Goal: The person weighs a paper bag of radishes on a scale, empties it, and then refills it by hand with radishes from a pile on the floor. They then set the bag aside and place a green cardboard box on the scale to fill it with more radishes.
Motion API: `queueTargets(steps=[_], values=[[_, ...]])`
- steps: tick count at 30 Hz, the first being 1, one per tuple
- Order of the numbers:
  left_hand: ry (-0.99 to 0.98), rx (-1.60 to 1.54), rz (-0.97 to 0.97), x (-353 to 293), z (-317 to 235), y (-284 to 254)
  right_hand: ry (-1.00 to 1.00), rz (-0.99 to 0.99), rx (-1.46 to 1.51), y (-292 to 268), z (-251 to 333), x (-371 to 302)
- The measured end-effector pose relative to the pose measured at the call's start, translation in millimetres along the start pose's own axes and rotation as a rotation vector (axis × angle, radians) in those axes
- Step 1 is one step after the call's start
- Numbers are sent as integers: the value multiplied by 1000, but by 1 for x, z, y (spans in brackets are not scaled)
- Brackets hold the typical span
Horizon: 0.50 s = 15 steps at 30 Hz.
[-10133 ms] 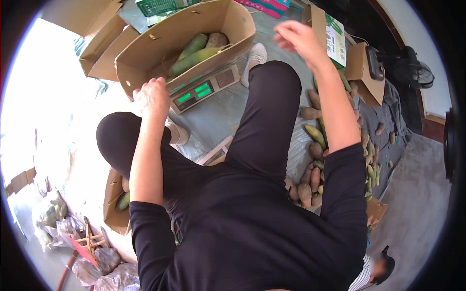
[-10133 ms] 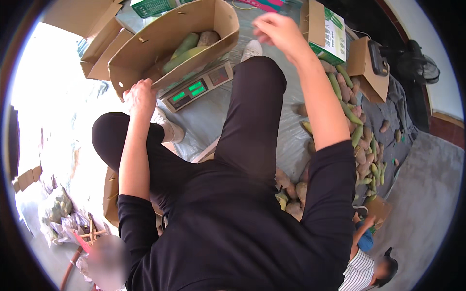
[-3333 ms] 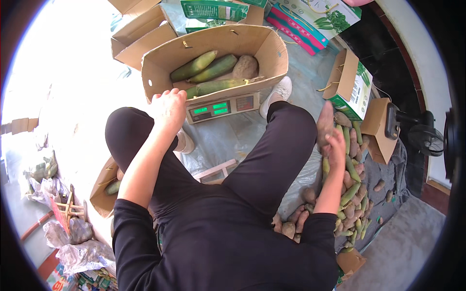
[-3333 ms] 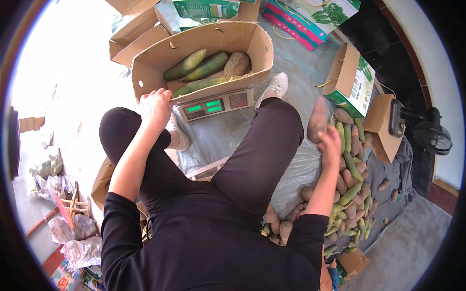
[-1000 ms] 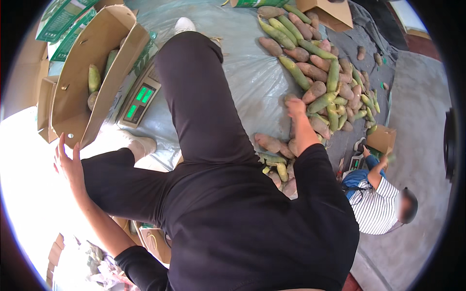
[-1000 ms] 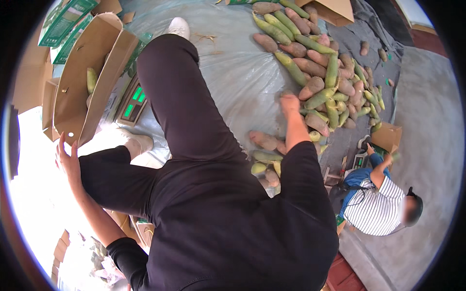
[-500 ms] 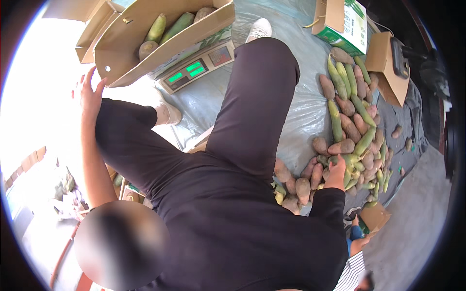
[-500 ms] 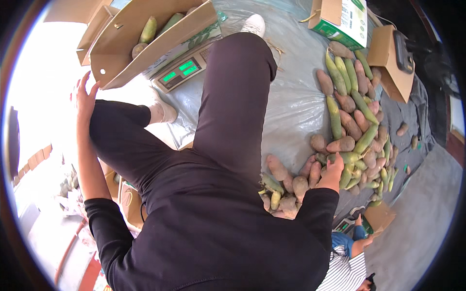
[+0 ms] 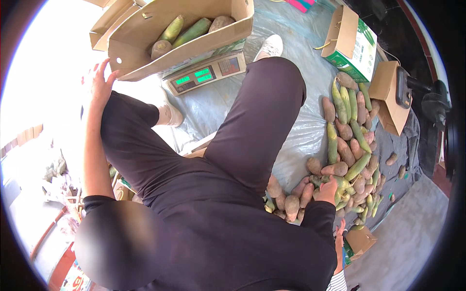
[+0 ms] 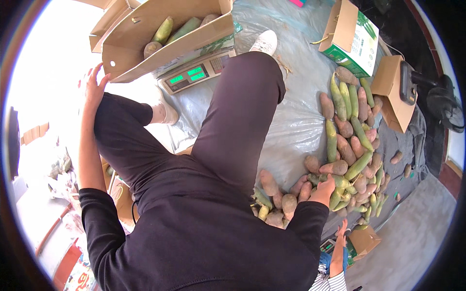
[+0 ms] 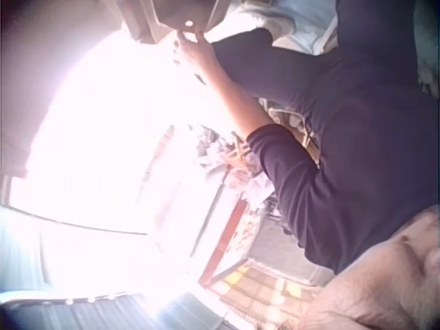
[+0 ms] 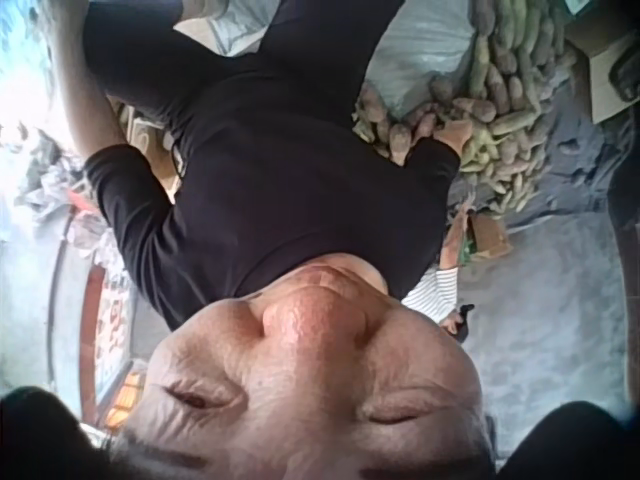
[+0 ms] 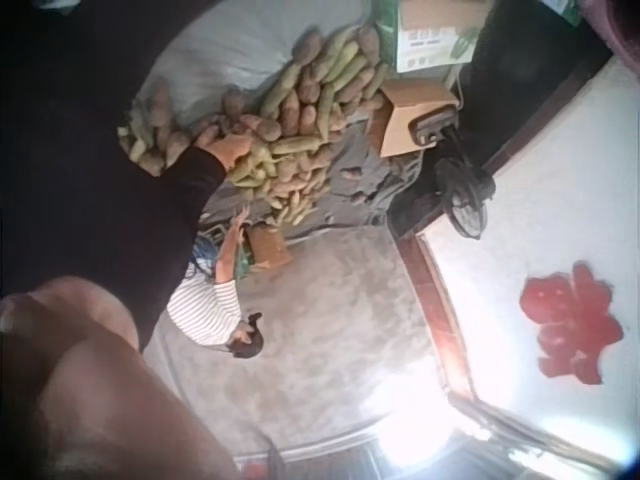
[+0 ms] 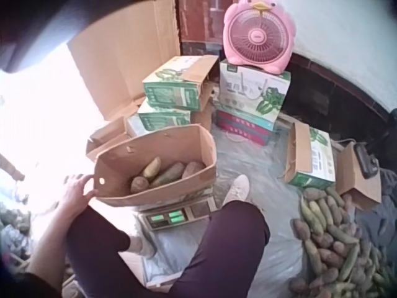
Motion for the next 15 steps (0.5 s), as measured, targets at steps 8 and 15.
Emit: queueTargets(steps=[8, 15], values=[[-65, -5, -1, -2, -7, 1, 75, 206, 275, 18, -17, -22], [-44, -21, -13, -1, -8, -2, 45, 424, 375, 72, -30, -98]])
Point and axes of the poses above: each hand's wrist, its own x-axis towards the middle knuckle, its own y-axis out of the palm, z = x × y, the point moved 3 cm from there along x, towards the middle knuckle, and after that the axes turned 11 degrees about -y, right-handed, at the moved point
